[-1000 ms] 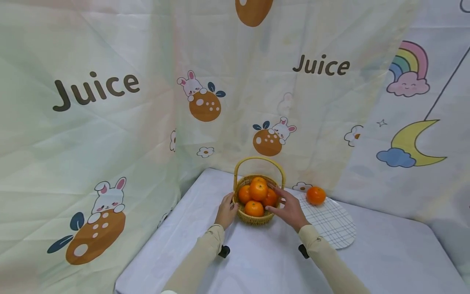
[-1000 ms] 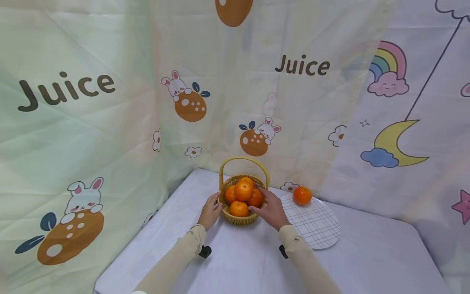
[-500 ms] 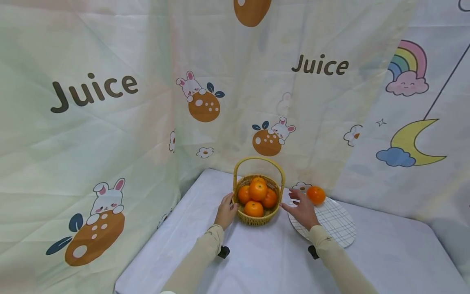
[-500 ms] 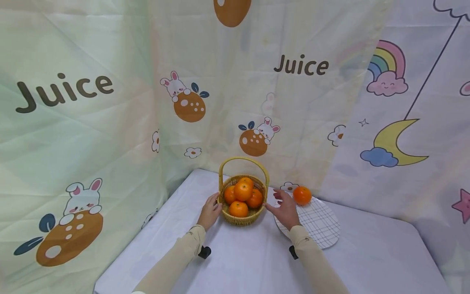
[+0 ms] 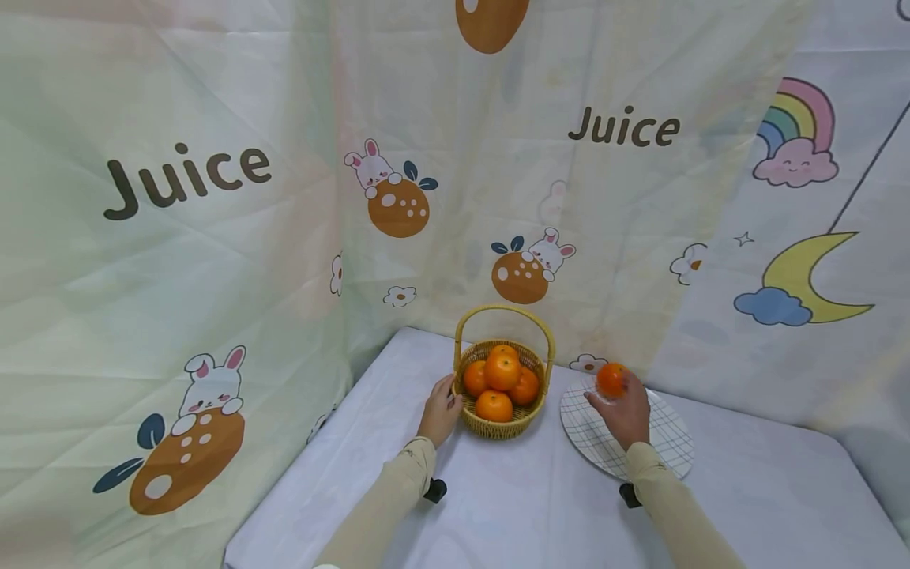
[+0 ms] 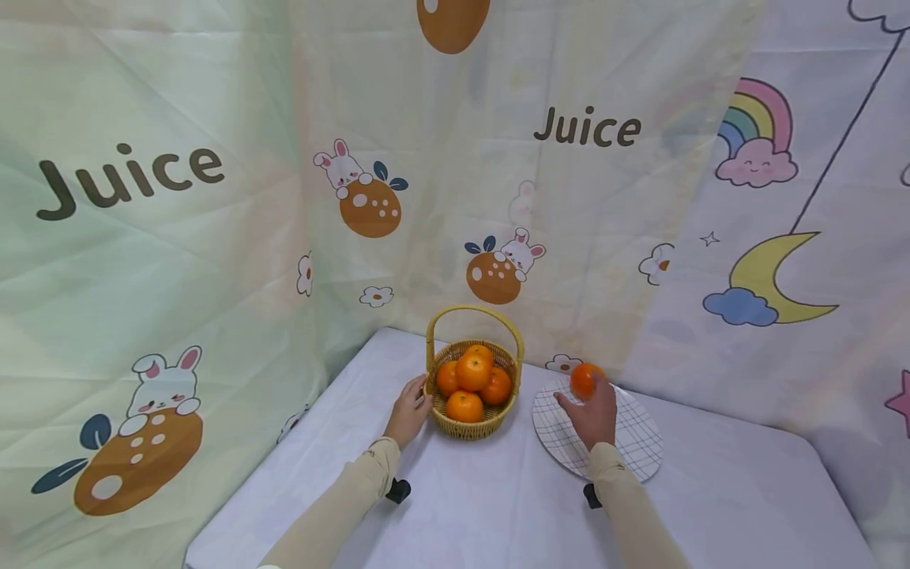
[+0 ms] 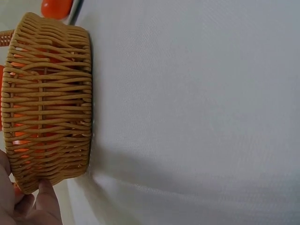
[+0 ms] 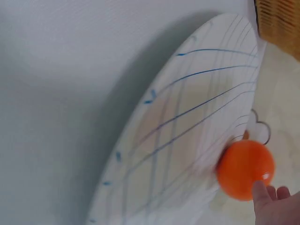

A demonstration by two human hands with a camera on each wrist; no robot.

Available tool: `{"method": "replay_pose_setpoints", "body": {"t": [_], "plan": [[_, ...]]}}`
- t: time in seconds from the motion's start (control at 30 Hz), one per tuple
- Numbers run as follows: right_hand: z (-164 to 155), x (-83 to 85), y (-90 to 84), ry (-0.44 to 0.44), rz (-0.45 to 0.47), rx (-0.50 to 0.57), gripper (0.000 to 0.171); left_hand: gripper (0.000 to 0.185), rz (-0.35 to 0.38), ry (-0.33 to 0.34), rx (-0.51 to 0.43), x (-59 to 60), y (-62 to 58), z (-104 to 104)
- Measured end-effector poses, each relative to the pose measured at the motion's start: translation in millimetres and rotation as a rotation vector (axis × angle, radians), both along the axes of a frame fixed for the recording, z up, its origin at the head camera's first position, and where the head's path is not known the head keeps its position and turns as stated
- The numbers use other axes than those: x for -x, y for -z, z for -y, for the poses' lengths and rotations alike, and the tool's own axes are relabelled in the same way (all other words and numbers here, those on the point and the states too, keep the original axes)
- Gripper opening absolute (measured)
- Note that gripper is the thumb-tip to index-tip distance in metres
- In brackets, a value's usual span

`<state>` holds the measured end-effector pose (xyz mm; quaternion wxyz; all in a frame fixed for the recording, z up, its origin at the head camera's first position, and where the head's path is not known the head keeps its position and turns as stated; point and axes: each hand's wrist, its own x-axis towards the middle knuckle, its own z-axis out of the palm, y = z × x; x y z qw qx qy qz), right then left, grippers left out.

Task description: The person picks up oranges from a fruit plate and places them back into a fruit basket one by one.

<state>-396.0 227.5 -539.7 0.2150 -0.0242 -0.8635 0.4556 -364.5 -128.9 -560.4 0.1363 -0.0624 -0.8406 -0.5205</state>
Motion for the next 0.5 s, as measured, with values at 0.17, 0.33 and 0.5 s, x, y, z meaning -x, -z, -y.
{"method": "replay_pose_setpoints", "body": {"t": [0.17,0.33,0.5], "plan": [[-5.1,2.5,4.7,0.072,0.058,0.117,0.086,0.051,-0.015,-0.003,-0.002,-0.4,-1.9,0.8],[-9.9,9.9,6.9,0.108,0.181,0.132,0.104,0.05,-0.02,0.0,0.0,2.2,2.0,0.4],[-14.8,20.2,8.6,0.083,0.246,0.155,0.108,0.05,-0.014,0.0,0.004,3.3,5.5,0.0]]}}
